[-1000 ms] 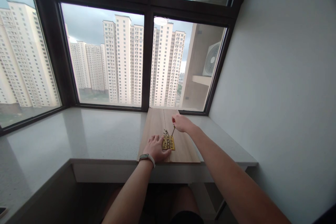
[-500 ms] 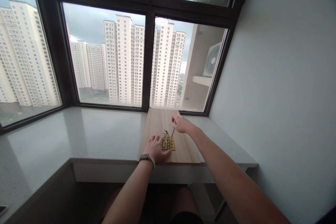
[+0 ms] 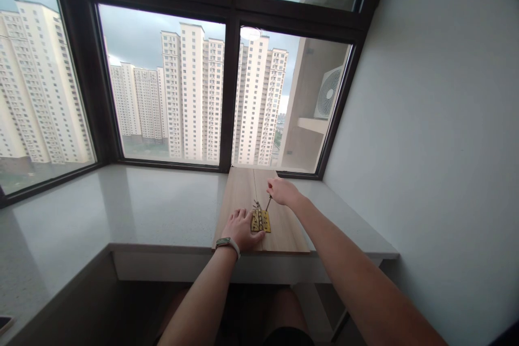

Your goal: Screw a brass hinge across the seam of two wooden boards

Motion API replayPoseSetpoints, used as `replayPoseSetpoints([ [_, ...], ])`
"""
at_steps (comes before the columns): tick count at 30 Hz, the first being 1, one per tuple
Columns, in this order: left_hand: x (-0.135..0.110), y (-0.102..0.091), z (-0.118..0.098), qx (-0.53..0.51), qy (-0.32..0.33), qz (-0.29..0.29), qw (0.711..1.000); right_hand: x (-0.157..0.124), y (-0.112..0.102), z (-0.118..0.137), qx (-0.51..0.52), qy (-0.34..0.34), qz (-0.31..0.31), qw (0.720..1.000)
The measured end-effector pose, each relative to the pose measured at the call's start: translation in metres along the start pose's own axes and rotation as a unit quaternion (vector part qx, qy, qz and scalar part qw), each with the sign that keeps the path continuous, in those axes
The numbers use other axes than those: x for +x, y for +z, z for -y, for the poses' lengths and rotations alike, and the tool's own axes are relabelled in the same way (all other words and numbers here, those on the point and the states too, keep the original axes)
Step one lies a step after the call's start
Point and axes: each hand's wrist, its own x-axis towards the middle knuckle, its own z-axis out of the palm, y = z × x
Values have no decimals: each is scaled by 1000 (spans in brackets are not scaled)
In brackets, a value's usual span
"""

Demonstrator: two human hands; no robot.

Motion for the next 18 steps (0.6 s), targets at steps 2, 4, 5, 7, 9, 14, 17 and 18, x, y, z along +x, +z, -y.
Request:
replayPoseSetpoints([
  [2, 0, 0, 0, 4, 1, -2, 1000, 0, 1, -1, 11, -2, 7, 1000],
  [4, 0, -1, -1, 7, -1, 2, 1000, 0, 1, -1, 29, -10, 10, 999],
  [5, 0, -1, -1, 8, -3, 7, 1000, 0, 2, -2, 39, -17, 8, 999],
  [7, 0, -2, -2, 9, -7, 16, 1000, -1, 2, -2, 59, -30, 4, 998],
  [9, -1, -3, -2, 9, -6, 18, 1000, -1, 3, -1, 69, -40, -1, 997],
  [14, -1, -2, -2, 9, 1, 2, 1000, -1, 1, 3, 41, -36, -4, 998],
  [17, -1, -1, -2, 8, -3, 2, 1000, -1, -1, 3, 14, -23, -12, 1000],
  [18, 0, -1, -2, 8, -4, 0, 1000, -1, -1, 3, 9, -16, -14, 1000],
])
